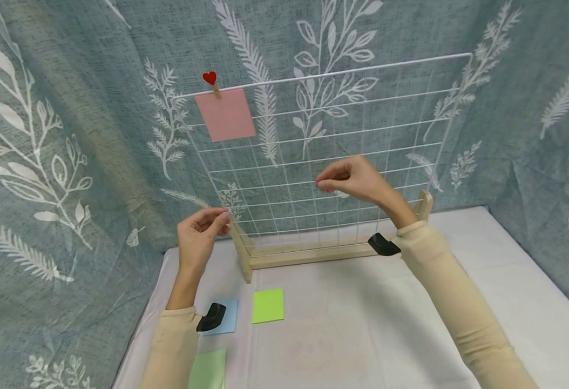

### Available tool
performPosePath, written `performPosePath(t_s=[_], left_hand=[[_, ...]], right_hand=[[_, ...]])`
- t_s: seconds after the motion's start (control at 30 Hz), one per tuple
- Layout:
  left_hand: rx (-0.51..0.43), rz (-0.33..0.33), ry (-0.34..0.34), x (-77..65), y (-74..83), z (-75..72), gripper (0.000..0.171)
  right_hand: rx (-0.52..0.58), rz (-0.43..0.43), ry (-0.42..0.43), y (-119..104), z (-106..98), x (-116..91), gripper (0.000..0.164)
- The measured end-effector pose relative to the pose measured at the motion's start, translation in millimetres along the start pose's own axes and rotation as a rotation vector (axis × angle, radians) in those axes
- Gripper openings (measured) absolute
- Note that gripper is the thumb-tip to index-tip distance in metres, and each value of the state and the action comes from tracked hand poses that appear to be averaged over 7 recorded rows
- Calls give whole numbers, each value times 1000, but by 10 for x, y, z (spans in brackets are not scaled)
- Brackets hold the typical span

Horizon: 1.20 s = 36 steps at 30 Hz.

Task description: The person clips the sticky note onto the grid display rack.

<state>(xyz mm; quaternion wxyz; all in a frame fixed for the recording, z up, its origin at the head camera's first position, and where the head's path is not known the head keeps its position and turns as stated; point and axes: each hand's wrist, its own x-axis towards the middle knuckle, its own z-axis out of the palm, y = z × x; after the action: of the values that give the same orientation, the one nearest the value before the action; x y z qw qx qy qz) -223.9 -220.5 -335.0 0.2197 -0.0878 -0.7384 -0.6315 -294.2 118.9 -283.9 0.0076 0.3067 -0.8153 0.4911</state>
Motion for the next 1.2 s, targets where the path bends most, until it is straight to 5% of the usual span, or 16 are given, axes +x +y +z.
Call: performPosePath(t_s=[0.77, 1.0, 1.2], left_hand=[[-31, -183, 42, -369, -428, -74, 26], [-48, -188, 37, -458, -491, -67, 26], [-64, -258, 32, -576, -652, 18, 23]], right_hand=[[139, 82, -22, 242, 211, -418, 20], [120, 87, -19, 322, 315, -485, 18], [112, 89, -41, 440, 384, -592, 19]])
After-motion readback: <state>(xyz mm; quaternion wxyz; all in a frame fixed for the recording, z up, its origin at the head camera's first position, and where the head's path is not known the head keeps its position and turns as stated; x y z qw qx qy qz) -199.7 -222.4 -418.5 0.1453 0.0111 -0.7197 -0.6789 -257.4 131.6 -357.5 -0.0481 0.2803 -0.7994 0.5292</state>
